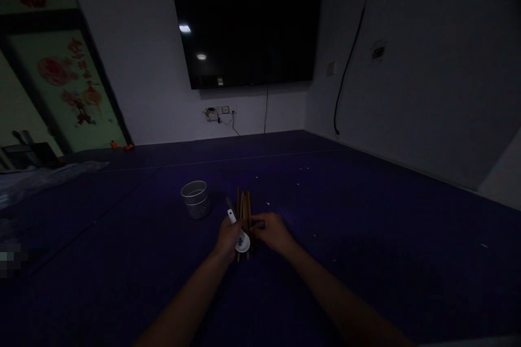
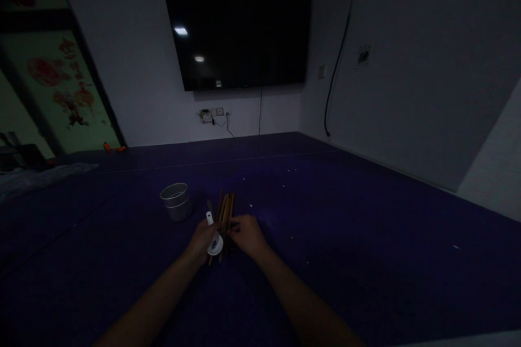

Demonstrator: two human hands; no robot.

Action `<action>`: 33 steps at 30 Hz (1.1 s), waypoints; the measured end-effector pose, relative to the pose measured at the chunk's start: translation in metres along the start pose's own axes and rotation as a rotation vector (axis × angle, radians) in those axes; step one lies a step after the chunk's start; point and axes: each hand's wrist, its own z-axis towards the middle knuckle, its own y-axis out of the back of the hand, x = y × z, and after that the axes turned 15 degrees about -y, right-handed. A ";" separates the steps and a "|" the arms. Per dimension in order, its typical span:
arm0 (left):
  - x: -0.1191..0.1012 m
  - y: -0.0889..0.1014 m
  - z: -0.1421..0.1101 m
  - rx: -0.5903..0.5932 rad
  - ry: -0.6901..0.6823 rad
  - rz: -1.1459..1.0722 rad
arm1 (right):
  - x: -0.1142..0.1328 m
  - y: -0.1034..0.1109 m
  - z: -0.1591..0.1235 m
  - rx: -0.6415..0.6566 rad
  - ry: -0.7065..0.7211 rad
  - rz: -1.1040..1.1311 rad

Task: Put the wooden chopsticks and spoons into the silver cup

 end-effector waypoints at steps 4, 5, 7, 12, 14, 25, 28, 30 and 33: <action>0.001 0.001 0.001 -0.001 0.020 -0.063 | -0.002 -0.001 0.002 0.018 -0.060 0.022; 0.001 0.001 0.001 -0.003 0.015 -0.063 | -0.003 -0.002 0.002 0.015 -0.071 0.024; 0.001 0.002 0.002 -0.007 -0.001 -0.056 | -0.003 -0.002 0.002 0.010 -0.079 0.029; -0.001 0.004 0.002 -0.005 -0.045 0.001 | -0.004 -0.003 0.003 0.003 -0.082 0.065; -0.001 0.004 0.002 0.004 -0.058 0.017 | -0.005 -0.004 0.003 0.012 -0.062 0.077; -0.001 0.005 0.001 -0.012 -0.059 -0.016 | -0.014 -0.005 0.010 0.014 -0.047 0.095; -0.001 0.005 0.001 0.009 -0.049 -0.056 | -0.016 -0.006 0.010 0.011 -0.035 0.127; 0.001 0.006 0.002 0.005 -0.043 -0.074 | -0.017 -0.007 0.011 0.004 -0.030 0.148; 0.004 0.006 0.004 -0.008 -0.035 -0.112 | -0.017 -0.008 0.010 -0.016 -0.053 0.169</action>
